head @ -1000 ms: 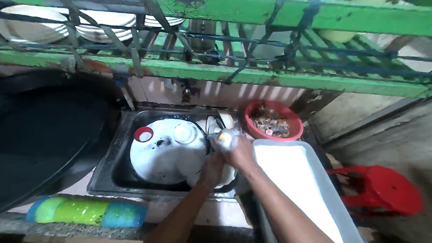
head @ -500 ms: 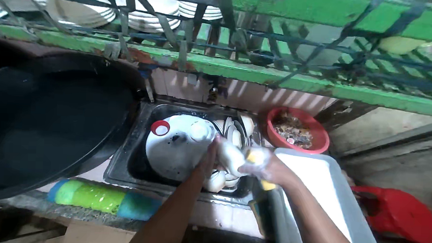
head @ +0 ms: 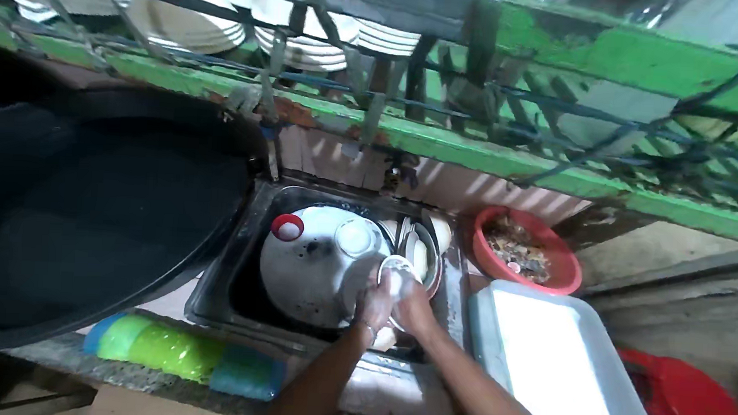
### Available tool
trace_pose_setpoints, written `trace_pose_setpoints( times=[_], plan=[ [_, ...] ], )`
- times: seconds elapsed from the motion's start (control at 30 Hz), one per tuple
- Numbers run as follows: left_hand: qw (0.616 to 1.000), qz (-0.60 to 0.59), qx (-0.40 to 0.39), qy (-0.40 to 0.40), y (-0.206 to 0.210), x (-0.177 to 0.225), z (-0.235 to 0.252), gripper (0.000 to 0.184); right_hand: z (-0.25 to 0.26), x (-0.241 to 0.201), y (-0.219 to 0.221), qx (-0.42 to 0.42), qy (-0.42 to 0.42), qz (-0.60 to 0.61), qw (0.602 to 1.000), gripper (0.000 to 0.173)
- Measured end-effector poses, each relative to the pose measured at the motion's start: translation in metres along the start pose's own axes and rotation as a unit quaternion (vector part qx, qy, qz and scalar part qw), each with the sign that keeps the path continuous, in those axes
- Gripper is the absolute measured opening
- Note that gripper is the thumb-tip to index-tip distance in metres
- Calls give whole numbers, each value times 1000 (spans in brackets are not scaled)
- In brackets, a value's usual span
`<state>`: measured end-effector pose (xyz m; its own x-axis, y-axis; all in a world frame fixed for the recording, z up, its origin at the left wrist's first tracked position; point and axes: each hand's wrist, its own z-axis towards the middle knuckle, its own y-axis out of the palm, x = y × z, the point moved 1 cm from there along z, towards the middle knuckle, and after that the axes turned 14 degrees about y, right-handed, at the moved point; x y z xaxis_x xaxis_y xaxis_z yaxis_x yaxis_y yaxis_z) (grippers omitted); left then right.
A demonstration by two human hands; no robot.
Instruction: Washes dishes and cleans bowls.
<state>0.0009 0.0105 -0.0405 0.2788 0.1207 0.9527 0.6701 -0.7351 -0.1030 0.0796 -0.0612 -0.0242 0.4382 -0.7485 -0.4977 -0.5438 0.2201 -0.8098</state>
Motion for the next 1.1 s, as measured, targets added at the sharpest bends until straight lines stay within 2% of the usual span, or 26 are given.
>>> trace_pose_setpoints(
  times=[0.07, 0.1, 0.13, 0.17, 0.23, 0.3, 0.37, 0.4, 0.47, 0.53, 0.6, 0.63, 0.7, 0.73, 0.8, 0.83, 0.87, 0.93, 0.97, 1.0, 1.1],
  plan=[
    [999, 34, 13, 36, -19, -11, 9, 51, 1, -8, -6, -105, -18, -127, 986, 36],
    [998, 33, 18, 56, -23, -14, 7, 49, 2, -8, -10, -133, -6, -197, 971, 37],
    [996, 22, 15, 80, -24, -13, 3, 46, 4, -6, -12, -123, 21, -218, 968, 38],
    [995, 6, 13, 97, -22, -12, 0, 45, 7, -4, -11, -79, 44, -192, 977, 37],
    [996, -20, 31, 76, -14, -10, 2, 45, 15, -10, 1, -14, 50, -68, 996, 36],
    [994, -55, 86, 32, -14, -21, 8, 44, 14, -21, 12, -69, 26, 9, 997, 34],
    [987, -93, 130, 19, -19, -38, 18, 49, 15, -23, 7, -149, 30, 16, 988, 34],
    [981, -115, 151, 22, -24, -49, 24, 53, 12, -21, -1, -158, 37, 25, 986, 35],
    [973, -170, 152, 13, -45, -66, 41, 65, -5, -8, -26, -105, 31, 91, 990, 34],
    [983, -145, 109, 6, -75, -73, 51, 71, -30, 18, -60, -19, 22, 160, 987, 30],
    [999, -9, 36, -13, -108, -87, 53, 62, -54, 57, -98, 63, 38, 192, 979, 28],
    [995, 96, -12, -26, -122, -92, 52, 53, -63, 81, -116, 95, 57, 182, 977, 28],
    [945, 317, -74, -44, -143, -106, 53, 40, -70, 134, -140, 130, 128, 135, 974, 27],
    [913, 398, -83, -43, -145, -116, 54, 39, -72, 159, -147, 140, 168, 113, 969, 26],
    [864, 491, -91, -61, -127, -127, 57, 43, -77, 207, -150, 161, 225, 81, 958, 25],
    [856, 498, -110, -84, -110, -130, 57, 44, -79, 227, -147, 171, 246, 72, 951, 26],
    [866, 473, -134, -98, -92, -130, 54, 45, -81, 244, -141, 186, 258, 67, 946, 27],
    [890, 421, -163, -70, -59, -120, 51, 47, -79, 268, -127, 221, 257, 56, 939, 34],
    [898, 409, -156, -46, -46, -118, 49, 47, -78, 279, -120, 226, 255, 38, 939, 39],
    [922, 367, -116, -33, -38, -122, 50, 49, -78, 290, -112, 221, 262, 17, 939, 43],
    [955, 288, -51, -51, -27, -100, 53, 67, -76, 300, -99, 166, 299, -40, 939, 50]
  ],
)
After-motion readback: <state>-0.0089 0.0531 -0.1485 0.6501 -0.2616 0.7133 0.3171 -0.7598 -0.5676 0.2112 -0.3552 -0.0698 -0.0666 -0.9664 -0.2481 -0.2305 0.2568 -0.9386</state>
